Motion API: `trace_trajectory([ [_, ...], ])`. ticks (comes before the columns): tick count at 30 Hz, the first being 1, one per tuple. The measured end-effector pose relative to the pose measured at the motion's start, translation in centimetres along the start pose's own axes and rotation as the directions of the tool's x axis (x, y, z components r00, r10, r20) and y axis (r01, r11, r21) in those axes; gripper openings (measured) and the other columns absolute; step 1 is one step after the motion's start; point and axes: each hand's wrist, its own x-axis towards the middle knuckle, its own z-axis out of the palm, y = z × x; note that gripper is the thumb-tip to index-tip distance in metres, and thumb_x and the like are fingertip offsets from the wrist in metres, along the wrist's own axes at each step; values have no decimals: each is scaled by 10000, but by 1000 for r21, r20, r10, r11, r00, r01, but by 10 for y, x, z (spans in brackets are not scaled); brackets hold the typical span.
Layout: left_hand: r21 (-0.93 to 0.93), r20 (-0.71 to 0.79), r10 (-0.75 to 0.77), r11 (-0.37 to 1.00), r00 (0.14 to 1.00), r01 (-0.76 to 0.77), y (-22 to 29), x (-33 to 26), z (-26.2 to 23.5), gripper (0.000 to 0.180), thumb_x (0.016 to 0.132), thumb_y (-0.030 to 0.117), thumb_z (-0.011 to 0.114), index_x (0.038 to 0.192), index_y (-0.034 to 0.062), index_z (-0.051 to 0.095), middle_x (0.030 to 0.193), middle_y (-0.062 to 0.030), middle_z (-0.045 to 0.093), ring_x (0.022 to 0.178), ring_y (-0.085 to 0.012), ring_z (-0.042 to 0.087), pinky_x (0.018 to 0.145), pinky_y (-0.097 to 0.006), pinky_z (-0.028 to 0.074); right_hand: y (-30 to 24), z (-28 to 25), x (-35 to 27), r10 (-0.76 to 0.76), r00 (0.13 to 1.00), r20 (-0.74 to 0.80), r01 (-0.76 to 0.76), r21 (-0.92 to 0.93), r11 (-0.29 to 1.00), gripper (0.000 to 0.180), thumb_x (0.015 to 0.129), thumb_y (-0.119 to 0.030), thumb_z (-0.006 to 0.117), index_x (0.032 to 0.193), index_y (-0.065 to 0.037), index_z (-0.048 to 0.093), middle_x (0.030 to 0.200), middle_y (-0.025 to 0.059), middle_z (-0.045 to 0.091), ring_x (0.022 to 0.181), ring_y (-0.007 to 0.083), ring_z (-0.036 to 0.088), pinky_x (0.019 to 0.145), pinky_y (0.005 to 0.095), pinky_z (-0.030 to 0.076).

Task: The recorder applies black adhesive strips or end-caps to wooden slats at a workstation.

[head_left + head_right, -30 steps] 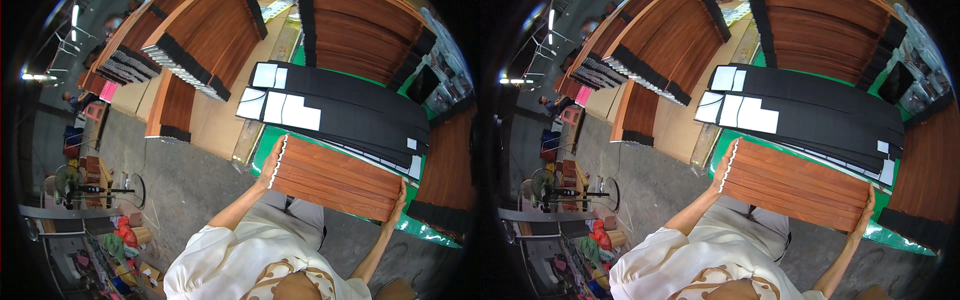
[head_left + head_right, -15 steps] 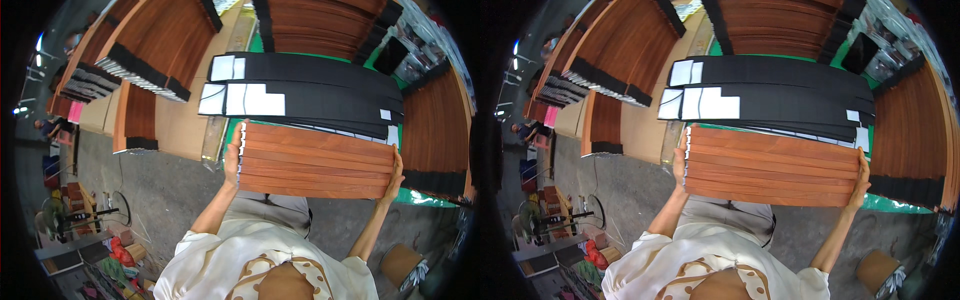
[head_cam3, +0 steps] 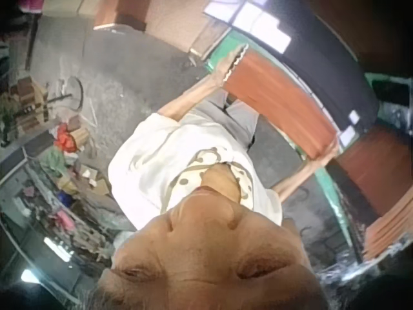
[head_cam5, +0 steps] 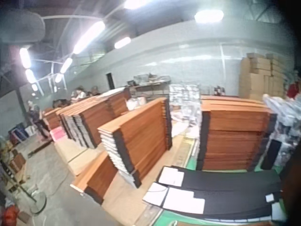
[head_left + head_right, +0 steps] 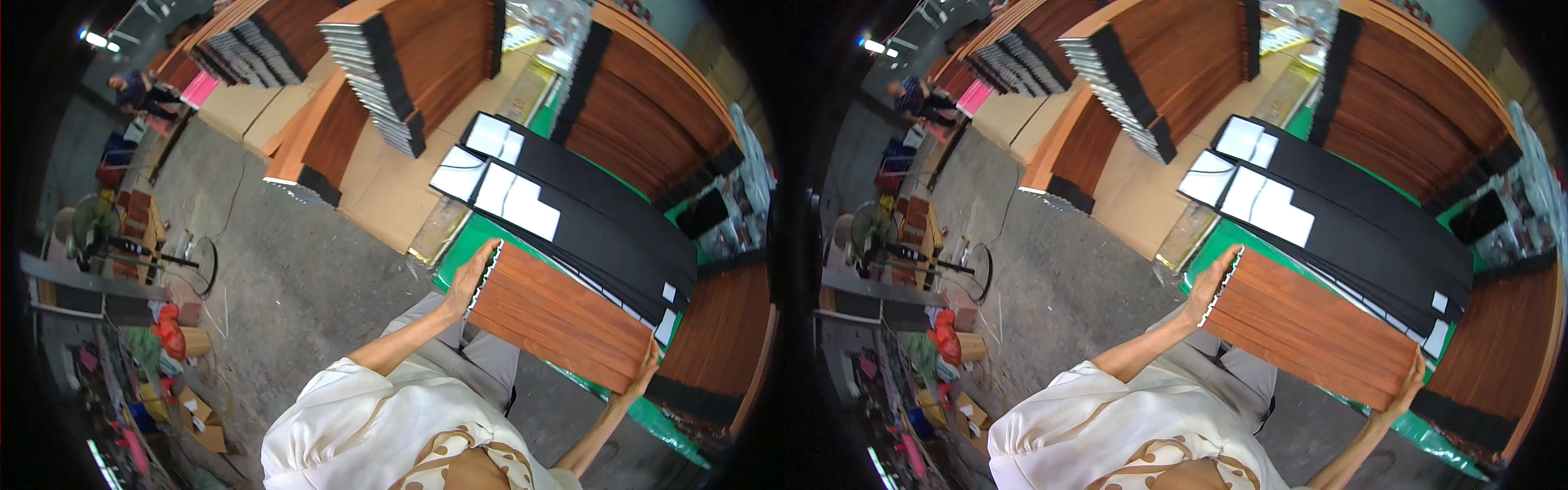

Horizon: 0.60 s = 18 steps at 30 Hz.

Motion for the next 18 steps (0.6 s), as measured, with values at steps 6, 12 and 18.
trace_trajectory([
  [6,-257,-235,-97,966,967,35,44,-47,-25,565,1005,389,266,1371,-35,343,1365,-127,421,1240,-189,403,1044,-291,279,-127,95,38,22,983,181,-11,-59,998,539,968,-456,318,1306,-47,419,1387,122,403,1301,230,347,1099,374,241],
  [12,-669,-424,-202,727,883,-155,94,-93,-80,550,978,459,291,1390,97,334,1348,-88,433,1225,-236,427,1033,-391,346,-198,254,94,198,923,330,-68,-368,927,408,959,-352,395,1172,-47,561,1265,64,513,1212,157,439,1048,300,300],
  [18,-698,-600,-110,557,793,-450,127,-152,-147,574,955,498,305,1374,109,353,1367,-102,420,1234,-274,426,1029,-441,356,-256,458,78,143,596,790,196,-316,928,414,928,-378,464,1158,-50,570,1153,78,566,1076,113,522,933,267,394],
])
